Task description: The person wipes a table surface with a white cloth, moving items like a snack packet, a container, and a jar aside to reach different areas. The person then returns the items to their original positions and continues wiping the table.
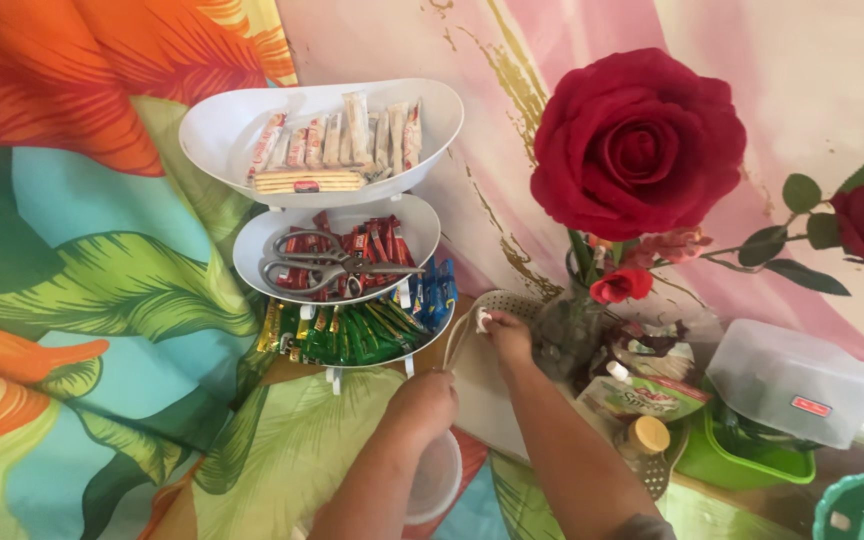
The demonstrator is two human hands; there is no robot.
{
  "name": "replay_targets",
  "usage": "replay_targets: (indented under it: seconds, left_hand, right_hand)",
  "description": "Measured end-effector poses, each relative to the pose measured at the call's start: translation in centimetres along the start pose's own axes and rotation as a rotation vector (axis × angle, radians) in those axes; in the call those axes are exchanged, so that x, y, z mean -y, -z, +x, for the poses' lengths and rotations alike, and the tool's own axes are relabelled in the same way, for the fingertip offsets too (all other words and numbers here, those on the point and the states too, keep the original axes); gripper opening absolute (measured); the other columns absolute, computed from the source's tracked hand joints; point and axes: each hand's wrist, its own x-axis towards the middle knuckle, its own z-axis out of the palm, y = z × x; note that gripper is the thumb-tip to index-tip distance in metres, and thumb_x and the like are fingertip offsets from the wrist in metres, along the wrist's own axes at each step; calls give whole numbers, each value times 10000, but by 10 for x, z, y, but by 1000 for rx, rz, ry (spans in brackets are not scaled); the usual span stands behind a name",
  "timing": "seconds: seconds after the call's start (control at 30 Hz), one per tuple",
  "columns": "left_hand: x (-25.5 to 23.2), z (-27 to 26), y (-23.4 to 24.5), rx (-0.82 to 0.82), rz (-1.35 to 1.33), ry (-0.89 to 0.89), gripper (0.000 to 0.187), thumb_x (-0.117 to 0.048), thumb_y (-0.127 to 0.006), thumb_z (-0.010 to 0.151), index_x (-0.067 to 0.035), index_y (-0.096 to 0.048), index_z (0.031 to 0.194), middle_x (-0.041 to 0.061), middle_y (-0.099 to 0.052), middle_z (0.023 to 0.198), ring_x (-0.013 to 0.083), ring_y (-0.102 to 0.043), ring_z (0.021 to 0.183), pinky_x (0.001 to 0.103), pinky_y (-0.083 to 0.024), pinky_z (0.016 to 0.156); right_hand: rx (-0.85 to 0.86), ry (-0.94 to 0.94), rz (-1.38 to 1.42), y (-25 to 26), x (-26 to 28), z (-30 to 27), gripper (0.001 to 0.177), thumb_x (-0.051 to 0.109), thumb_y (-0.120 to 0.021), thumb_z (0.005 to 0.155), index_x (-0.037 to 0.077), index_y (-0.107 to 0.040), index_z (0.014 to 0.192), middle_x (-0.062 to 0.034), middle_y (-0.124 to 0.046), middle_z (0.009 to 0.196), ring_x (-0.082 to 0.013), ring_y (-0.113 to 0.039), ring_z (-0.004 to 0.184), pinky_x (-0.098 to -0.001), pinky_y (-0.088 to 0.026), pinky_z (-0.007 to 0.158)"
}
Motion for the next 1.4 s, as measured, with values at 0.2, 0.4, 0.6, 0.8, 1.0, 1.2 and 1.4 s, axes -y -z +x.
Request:
replay_targets:
  seconds: [0.2, 0.4, 0.6, 0.8, 1.0, 1.2, 1.4]
  left_hand:
    - [3, 1, -3, -13, 24, -35, 233, -181, -522, 900, -66, -717, 953, 174, -704, 1078, 368, -675, 1014, 478, -525, 904]
    - [4, 1, -4, 12, 21, -23, 233, -163, -529, 882, -70, -720, 978, 182, -705, 1081, 374, -667, 1025, 490, -518, 896]
    - [5, 4, -4, 34, 7, -7, 245, -175, -541, 886, -68, -720, 1014, 209, -701, 1082, 392, -666, 1030, 496, -514, 905]
    - [9, 8, -12, 19, 29, -17, 233, -159, -531, 887, -47, -722, 956, 219, -715, 1045, 390, -685, 1001, 489, -528, 900]
    - [6, 4, -8, 19, 54, -1, 220, -159, -543, 883, -47, -726, 932, 205, -715, 1044, 385, -682, 1002, 485, -529, 896]
    - [2, 3, -2, 36, 30, 20, 213, -135, -543, 867, -52, -719, 952, 202, -701, 1068, 396, -666, 1013, 495, -520, 895]
    - [6, 3, -9, -13, 17, -8, 195, -148, -561, 862, -37, -713, 912, 197, -696, 1068, 397, -669, 999, 494, -522, 885]
  right_hand:
    - [121, 64, -122, -18, -7, -8, 206, 43, -712, 899, 13, -771, 1095, -57, -754, 989, -132, -687, 869, -268, -545, 788]
    - [264, 273, -441, -19, 3, -74, 195, 42, -725, 871, 4, -775, 1055, -55, -786, 1032, -129, -705, 906, -277, -553, 825]
    - [430, 200, -785, 9, 30, -112, 205, 1, -702, 836, 50, -779, 1019, -129, -776, 977, -234, -722, 912, -348, -568, 844]
    - [127, 464, -1611, 25, 16, -87, 290, 18, -567, 841, -9, -691, 1102, -224, -633, 1229, -372, -598, 1190, -431, -510, 1013]
    - [291, 241, -1866, 14, -10, -82, 616, 245, -472, 975, -114, -412, 1472, -352, -262, 1576, -495, -294, 1441, -486, -301, 1188]
    - [350, 281, -1779, -4, 21, -60, 613, 328, -448, 972, -88, -491, 1421, -383, -194, 1609, -622, -144, 1482, -620, -201, 1201]
    - [431, 236, -2049, -12, 27, -34, 555, 245, -414, 993, -46, -453, 1464, -348, -248, 1617, -556, -187, 1504, -567, -180, 1249]
